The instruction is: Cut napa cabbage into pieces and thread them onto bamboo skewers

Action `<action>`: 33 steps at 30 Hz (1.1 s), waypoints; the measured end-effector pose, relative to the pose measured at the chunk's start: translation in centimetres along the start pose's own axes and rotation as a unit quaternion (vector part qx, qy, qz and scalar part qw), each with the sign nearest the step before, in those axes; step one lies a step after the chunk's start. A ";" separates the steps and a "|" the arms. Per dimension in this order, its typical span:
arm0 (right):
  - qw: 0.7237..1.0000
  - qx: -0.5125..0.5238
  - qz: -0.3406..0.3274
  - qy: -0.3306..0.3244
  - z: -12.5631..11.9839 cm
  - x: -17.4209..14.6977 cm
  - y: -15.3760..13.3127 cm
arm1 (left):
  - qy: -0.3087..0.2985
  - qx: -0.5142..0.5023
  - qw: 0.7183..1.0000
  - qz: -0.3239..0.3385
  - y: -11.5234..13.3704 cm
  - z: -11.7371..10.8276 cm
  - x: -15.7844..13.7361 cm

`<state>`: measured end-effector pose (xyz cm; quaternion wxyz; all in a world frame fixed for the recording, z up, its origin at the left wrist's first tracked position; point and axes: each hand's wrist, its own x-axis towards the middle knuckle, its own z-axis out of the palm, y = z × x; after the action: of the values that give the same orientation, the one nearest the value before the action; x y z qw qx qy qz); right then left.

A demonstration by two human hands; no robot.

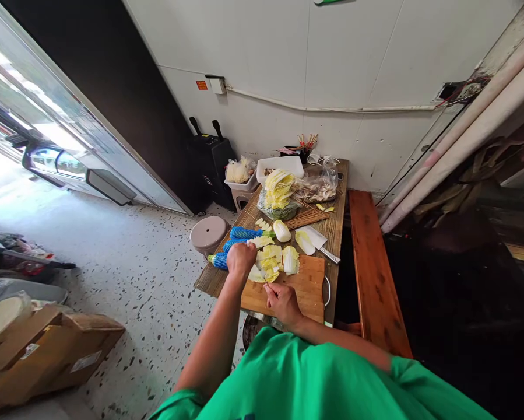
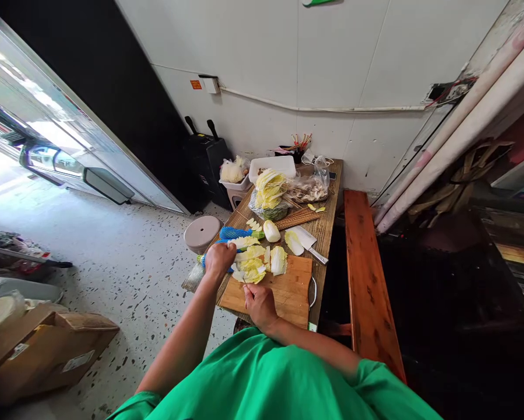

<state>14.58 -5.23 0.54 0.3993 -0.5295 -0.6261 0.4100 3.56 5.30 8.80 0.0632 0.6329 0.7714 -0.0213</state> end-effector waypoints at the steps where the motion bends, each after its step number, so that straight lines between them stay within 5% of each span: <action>1: 1.000 -0.001 0.000 0.001 0.0 0.0 0.0 | 0.001 0.012 1.000 0.015 0.0 0.0 -0.1; 9: 1.000 -0.004 0.012 0.006 0.4 -0.2 0.5 | -0.013 0.102 0.987 0.127 0.4 0.3 -0.6; 20: 1.000 -0.009 0.021 0.007 0.4 -0.3 0.6 | -0.031 0.126 0.976 0.177 0.6 0.6 -0.6; 33: 0.999 -0.006 0.041 0.010 -0.6 0.6 0.9 | -0.031 0.020 0.993 0.110 0.7 0.7 -1.2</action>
<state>15.33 -4.47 -0.06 0.3855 -0.5608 -0.6024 0.4172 4.49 4.17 8.28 0.0768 0.7142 0.6940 -0.0495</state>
